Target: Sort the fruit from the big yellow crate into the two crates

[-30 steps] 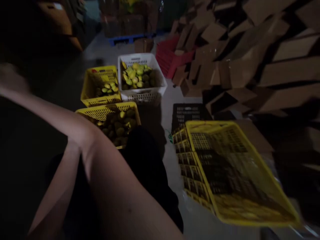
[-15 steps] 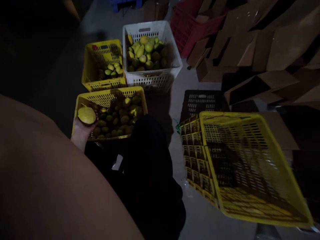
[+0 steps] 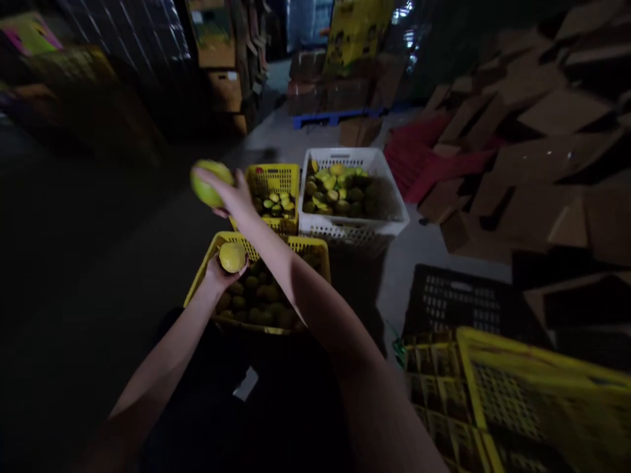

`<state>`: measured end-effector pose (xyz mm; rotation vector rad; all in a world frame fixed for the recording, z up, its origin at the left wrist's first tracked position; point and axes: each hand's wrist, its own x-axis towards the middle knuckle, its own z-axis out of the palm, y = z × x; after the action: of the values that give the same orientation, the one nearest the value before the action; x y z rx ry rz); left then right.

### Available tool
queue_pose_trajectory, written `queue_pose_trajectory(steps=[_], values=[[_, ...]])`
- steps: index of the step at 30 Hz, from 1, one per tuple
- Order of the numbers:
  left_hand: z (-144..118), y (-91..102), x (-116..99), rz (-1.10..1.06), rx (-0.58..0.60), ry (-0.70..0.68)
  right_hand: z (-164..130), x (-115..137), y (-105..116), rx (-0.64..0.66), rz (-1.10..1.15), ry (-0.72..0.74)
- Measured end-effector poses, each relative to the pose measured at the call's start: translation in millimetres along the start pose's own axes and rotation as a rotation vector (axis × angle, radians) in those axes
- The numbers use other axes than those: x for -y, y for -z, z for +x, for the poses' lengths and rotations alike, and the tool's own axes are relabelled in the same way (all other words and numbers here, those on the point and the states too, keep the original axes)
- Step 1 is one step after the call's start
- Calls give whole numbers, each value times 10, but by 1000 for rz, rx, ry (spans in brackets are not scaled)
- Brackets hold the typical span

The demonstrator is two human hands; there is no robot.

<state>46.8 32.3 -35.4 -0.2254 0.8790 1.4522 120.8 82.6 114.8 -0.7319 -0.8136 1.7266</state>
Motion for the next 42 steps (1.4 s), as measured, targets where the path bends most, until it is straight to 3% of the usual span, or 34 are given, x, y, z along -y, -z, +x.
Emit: queue_pose_trajectory(steps=[2, 5, 9, 14, 18, 26, 29, 34, 39, 42], values=[[-28, -179, -118, -15, 46, -15, -84, -19, 472, 22, -98, 109], [-40, -374, -237, -11, 123, -85, -221, -165, 1050, -63, -113, 125], [-3, -452, -203, -95, 186, -145, -392, -407, 1386, -182, -205, 113], [-60, -459, -16, -141, 159, -221, -420, -513, 1365, -142, -265, 71], [-187, -488, 60, -113, 210, -283, -437, -539, 1250, -139, -235, 42], [-265, -430, 7, -23, 416, -437, -533, -617, 1188, -116, -237, 109], [-269, -398, -23, -5, 421, -472, -517, -647, 1213, -120, -254, 131], [-285, -376, -81, -98, 391, -358, -504, -677, 1203, -127, -285, 82], [-246, -342, -115, -72, 210, -147, -445, -720, 1090, 61, -12, 46], [-201, -317, -107, -47, 175, -81, -399, -739, 1057, 35, 83, -10]])
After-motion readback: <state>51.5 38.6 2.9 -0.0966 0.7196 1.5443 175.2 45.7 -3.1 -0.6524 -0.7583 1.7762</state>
